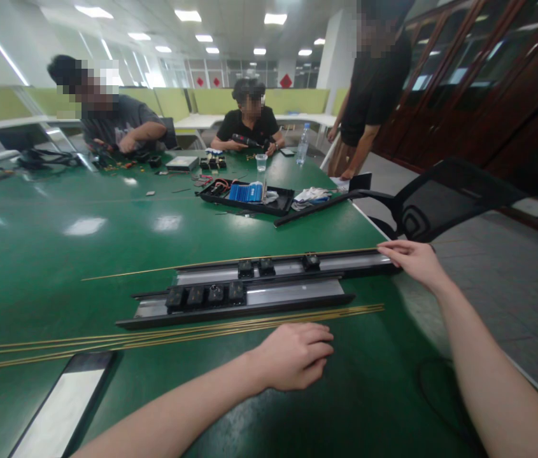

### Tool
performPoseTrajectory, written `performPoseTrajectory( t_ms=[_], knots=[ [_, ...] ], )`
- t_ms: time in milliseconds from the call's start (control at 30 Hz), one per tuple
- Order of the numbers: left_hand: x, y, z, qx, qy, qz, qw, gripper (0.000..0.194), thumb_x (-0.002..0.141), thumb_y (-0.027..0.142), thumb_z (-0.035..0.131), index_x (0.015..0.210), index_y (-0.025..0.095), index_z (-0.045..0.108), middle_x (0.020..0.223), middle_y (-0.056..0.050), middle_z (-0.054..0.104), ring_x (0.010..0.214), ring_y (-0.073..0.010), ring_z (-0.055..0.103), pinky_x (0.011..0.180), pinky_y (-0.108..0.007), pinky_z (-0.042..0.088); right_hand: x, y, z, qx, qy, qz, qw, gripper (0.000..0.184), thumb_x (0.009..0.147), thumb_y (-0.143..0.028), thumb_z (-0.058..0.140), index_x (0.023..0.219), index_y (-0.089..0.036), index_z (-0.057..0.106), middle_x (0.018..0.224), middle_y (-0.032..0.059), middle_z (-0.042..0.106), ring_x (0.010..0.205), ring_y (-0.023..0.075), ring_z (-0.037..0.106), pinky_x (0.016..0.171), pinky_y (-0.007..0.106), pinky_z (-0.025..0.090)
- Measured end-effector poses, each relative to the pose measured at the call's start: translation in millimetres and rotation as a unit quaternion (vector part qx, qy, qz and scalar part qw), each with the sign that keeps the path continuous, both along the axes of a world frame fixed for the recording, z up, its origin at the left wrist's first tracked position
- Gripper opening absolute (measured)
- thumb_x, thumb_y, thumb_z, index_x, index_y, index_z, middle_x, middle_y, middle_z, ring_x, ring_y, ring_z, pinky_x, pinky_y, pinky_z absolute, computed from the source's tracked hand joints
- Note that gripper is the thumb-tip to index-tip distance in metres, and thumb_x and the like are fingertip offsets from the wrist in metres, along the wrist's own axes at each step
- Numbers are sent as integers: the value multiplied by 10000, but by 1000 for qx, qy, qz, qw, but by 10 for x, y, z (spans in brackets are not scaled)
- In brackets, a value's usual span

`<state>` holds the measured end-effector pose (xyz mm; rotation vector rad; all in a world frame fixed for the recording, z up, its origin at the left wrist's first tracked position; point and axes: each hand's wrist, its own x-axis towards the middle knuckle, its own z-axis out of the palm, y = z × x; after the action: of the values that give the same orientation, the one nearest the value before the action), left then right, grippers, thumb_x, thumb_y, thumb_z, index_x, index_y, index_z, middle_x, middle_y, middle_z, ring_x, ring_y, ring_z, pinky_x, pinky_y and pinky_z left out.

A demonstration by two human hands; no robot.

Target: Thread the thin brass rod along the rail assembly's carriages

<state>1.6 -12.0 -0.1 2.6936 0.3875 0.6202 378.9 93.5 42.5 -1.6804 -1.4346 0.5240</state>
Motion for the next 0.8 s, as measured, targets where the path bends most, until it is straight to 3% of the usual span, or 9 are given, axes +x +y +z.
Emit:
performPoseTrajectory(
  t_ms=[500, 800],
  knots=[
    [7, 0, 5, 5, 4, 0, 1000, 292, 963, 225, 487, 1178, 139, 665, 1323, -108, 669, 1316, -219, 588, 1128, -342, 486, 157, 13, -47, 7, -17, -10, 1000, 430, 722, -546, 775, 970, -194, 790, 535, 5, 563, 540, 150, 467, 536, 303, 359],
    [3, 2, -22, 2, -3, -2, 1000, 293, 963, 228, 481, 1179, 145, 661, 1320, -107, 670, 1316, -217, 588, 1132, -345, 483, 173, -20, -20, -6, -19, -30, 999, 551, 719, -576, 777, 1032, -123, 782, 577, 22, 589, 579, 149, 475, 580, 312, 377]
  ],
)
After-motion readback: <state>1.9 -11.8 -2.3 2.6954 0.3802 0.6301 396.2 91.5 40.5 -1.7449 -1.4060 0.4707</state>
